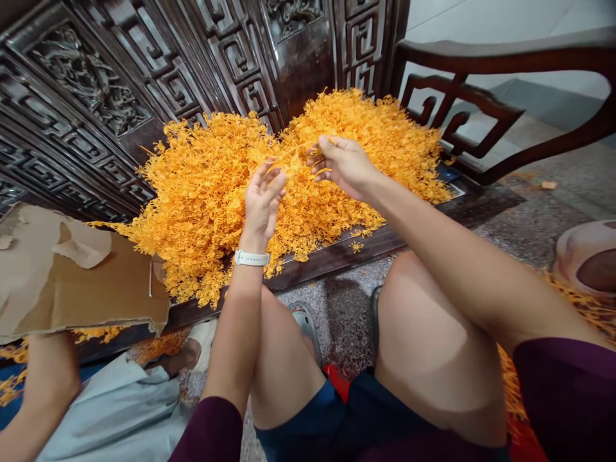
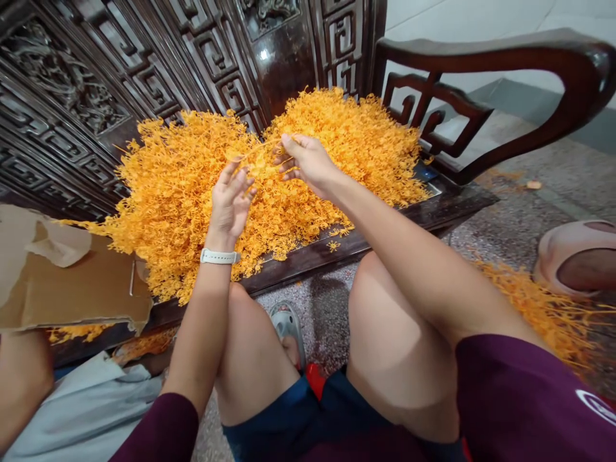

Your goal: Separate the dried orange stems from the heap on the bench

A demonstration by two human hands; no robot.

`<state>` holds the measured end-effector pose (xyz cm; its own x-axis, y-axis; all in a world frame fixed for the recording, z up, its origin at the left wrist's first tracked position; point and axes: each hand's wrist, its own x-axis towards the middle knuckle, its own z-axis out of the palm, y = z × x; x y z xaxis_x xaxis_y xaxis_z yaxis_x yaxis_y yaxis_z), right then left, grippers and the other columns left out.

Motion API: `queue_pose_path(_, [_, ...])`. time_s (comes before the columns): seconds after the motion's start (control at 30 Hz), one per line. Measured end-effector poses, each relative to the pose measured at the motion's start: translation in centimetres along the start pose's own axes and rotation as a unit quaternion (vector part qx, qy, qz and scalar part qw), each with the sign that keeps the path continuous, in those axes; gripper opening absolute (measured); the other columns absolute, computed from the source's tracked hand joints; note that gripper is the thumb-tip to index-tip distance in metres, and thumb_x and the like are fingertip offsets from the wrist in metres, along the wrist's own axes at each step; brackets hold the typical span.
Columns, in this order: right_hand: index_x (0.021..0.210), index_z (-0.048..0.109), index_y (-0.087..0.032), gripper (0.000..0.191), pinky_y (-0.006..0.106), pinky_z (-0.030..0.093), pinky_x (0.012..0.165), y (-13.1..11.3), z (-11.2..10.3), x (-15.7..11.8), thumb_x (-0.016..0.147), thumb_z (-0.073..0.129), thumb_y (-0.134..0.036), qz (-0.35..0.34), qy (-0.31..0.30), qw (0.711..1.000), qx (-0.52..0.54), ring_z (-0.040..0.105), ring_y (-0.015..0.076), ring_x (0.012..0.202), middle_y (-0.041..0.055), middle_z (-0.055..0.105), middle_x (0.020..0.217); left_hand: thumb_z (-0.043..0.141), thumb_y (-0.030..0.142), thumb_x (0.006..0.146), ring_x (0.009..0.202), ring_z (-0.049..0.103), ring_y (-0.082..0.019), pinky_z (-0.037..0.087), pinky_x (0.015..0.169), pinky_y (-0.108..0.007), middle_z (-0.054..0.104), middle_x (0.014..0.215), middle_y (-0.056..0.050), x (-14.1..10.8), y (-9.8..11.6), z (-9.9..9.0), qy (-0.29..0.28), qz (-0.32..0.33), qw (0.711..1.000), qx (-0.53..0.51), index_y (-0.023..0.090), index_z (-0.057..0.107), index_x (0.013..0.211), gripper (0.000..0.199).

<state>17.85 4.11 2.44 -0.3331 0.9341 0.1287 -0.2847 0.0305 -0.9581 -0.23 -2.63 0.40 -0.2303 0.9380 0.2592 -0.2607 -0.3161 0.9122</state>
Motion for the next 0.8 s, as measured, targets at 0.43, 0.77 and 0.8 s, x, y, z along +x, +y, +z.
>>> queue_pose_path(0.43, [0.081, 0.06, -0.021, 0.028, 0.034, 0.058, 0.061, -0.9, -1.5, -1.2, 0.095, 0.074, -0.04, 0.074, -0.121, 0.989, -0.034, 0.07, 0.0213, 0.073, 0.0057, 0.068, 0.077, 0.086, 0.036, 0.081, 0.129, 0.052, -0.029, 0.044, 0.101, -0.04, 0.074, 0.118, -0.007, -1.6, 1.4, 1.2, 0.023, 0.155, 0.947, 0.281, 0.027, 0.076, 0.098, 0.021])
queue_pose_path(0.77, [0.107, 0.056, -0.027, 0.036, 0.032, 0.057, 0.052, 2.9, 1.9, -1.0, 0.099, 0.058, -0.062, 0.07, -0.018, 0.997, 0.014, 0.056, 0.0156, 0.058, 0.0018, 0.058, 0.08, 0.079, 0.029, 0.089, 0.099, 0.062, -0.026, 0.043, 0.09, -0.037, 0.074, 0.094, -0.005, -0.9, -1.6, 1.1, 0.043, 0.159, 0.944, 0.285, 0.03, 0.078, 0.086, 0.004])
queue_pose_path(0.8, [0.11, 0.056, -0.028, 0.04, 0.033, 0.057, 0.051, 3.4, 2.5, -1.1, 0.097, 0.058, -0.065, 0.075, -0.01, 0.997, 0.024, 0.054, 0.016, 0.058, 0.0016, 0.056, 0.08, 0.079, 0.028, 0.089, 0.102, 0.062, -0.026, 0.043, 0.089, -0.037, 0.074, 0.094, -0.006, -0.9, -1.7, 1.3, 0.056, 0.155, 0.946, 0.278, 0.029, 0.077, 0.085, 0.005])
